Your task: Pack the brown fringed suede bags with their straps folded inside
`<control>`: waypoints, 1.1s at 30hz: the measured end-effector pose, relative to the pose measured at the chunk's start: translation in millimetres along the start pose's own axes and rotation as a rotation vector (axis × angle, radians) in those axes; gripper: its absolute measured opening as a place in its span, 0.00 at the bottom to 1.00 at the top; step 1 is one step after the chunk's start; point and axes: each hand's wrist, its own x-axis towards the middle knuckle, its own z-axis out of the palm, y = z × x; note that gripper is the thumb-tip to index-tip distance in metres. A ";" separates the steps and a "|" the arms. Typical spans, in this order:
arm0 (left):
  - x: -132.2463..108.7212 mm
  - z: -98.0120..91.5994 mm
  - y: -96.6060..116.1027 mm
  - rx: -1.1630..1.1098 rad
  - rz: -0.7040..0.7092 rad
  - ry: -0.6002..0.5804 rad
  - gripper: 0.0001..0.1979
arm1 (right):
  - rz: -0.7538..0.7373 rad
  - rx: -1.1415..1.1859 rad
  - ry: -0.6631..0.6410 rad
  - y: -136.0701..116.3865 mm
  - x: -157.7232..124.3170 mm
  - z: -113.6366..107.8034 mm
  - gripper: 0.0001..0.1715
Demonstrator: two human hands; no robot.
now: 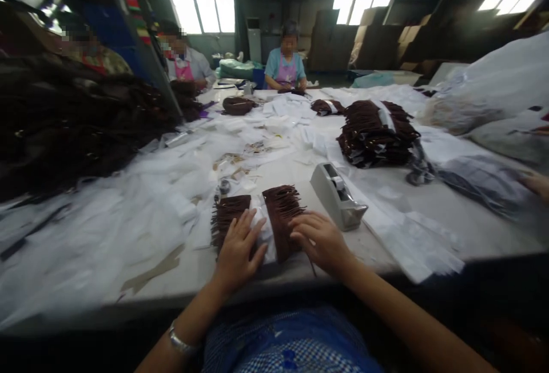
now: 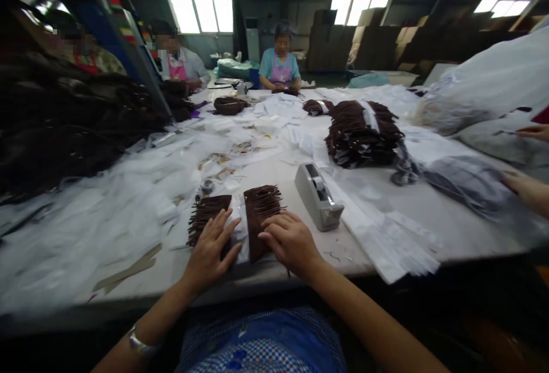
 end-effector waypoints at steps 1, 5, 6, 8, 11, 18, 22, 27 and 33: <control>-5.8 -4.5 -6.1 0.005 -0.016 -0.012 0.27 | 0.003 0.013 -0.017 -5.6 6.7 5.9 0.14; -42.0 -27.8 -52.3 0.006 -0.018 -0.111 0.22 | -0.070 -0.026 -0.213 -13.4 13.9 43.0 0.26; -51.5 -35.9 -66.9 0.017 -0.027 -0.133 0.20 | -0.081 -0.049 -0.248 -10.9 11.1 51.3 0.27; -64.2 -54.4 -92.8 0.054 -0.072 -0.160 0.13 | -0.094 -0.084 -0.288 -3.8 4.2 62.0 0.29; -52.0 -77.7 -109.7 0.109 -0.214 -0.056 0.09 | -0.109 -0.102 -0.301 3.4 -2.2 64.6 0.32; 66.9 -48.3 -95.7 -0.035 0.338 -0.273 0.19 | -0.101 -0.108 -0.288 1.2 0.3 59.7 0.32; 79.0 -38.6 -125.7 0.108 0.488 -0.513 0.16 | -0.112 -0.101 -0.311 2.9 0.9 59.9 0.31; 43.7 -73.3 -186.6 0.240 0.433 -0.616 0.18 | -0.102 -0.047 -0.280 5.9 1.9 61.4 0.30; 24.3 -105.3 -180.7 0.153 0.222 -0.551 0.18 | -0.071 0.027 -0.252 5.8 2.9 62.2 0.28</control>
